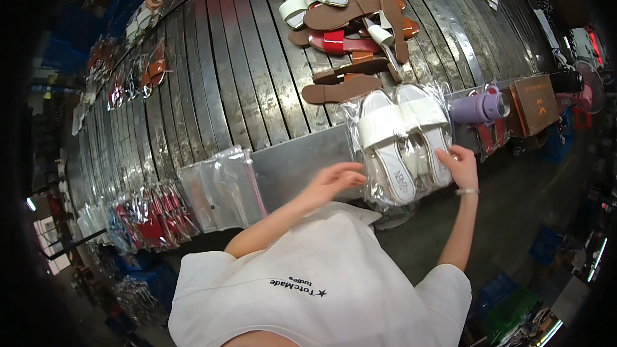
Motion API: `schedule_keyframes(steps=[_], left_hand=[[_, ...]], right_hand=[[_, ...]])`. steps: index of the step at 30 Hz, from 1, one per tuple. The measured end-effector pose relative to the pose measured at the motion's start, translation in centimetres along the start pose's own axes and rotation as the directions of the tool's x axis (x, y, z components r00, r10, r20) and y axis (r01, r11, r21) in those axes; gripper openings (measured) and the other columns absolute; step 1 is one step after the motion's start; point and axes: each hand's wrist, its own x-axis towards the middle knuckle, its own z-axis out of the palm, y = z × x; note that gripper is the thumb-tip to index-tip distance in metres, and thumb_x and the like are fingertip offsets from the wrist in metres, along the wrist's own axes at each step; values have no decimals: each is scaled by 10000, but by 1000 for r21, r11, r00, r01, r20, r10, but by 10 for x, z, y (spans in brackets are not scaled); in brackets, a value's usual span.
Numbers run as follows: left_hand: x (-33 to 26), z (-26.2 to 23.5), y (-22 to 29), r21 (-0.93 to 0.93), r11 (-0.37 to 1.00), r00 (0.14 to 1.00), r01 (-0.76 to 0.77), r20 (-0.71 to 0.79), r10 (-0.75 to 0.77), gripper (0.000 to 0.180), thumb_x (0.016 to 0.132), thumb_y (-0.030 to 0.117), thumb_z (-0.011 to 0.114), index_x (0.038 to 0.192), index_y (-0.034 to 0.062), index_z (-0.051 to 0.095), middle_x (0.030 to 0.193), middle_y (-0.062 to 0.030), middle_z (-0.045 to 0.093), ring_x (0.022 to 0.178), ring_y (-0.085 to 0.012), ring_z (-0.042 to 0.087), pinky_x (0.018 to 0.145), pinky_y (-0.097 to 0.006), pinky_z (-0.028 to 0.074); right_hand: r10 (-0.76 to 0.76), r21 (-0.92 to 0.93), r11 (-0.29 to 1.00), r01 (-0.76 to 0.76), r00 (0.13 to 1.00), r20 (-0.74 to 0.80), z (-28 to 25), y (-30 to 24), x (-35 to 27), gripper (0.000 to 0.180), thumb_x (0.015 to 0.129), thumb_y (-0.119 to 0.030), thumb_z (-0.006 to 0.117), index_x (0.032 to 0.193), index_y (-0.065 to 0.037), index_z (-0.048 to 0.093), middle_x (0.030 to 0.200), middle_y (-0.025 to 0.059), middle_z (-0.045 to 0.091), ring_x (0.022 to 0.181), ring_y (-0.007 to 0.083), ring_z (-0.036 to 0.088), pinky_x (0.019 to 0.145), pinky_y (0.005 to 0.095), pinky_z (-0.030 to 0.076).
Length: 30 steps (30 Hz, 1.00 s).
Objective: The person stands at a metal roller conveyor in a factory and packages pairs of slippers into clear plastic bags. They pick up slippers of various colors, place them into bags, and seal them, then place the finished packages on the conveyor.
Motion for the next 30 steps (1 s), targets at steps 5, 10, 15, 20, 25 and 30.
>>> schedule_keyframes(steps=[5,10,15,20,25,30], left_hand=[[15,-109,42,257,966,976,9,-214,48,243,922,89,482,1152,16,509,1044,-78,619,1018,-136,556,912,-275,410],[54,-126,44,202,979,985,-11,-168,46,202,917,92,492,1092,-1,528,1014,-92,617,983,-159,573,884,-274,429],[25,-153,47,161,987,943,-27,-323,78,179,916,90,487,1059,-1,544,998,-87,623,952,-140,581,862,-258,433],[-11,-166,47,220,975,850,-44,-505,152,172,900,74,521,1053,0,548,982,-80,626,963,-136,584,850,-259,444],[19,-119,79,270,926,885,-265,-314,345,301,865,90,588,1140,11,497,1067,-90,604,1039,-164,562,879,-285,442],[49,-28,136,32,776,735,-630,-295,610,963,732,172,746,1371,69,33,1279,-179,387,1139,-246,454,974,-368,373]], right_hand=[[-295,-35,955,293,941,-164,-36,-107,60,460,663,-195,779,1027,6,582,997,96,569,913,189,544,832,315,422],[-180,-306,939,158,983,-46,28,-84,323,766,681,-288,745,1286,34,403,1173,194,554,1076,255,549,889,319,441],[-66,-273,962,17,983,-171,102,-21,434,924,535,-192,804,1300,53,348,1190,206,538,1029,319,574,839,326,479],[-159,-202,966,163,987,35,94,-123,361,579,546,-216,739,1036,45,576,984,187,641,882,269,636,782,342,498],[-427,111,890,442,895,-132,87,-200,195,528,605,-192,766,1043,12,554,938,152,643,874,267,629,764,346,488],[-769,24,620,784,614,-178,134,-239,42,365,725,-63,653,1051,15,509,1016,174,551,970,309,556,835,364,441]])
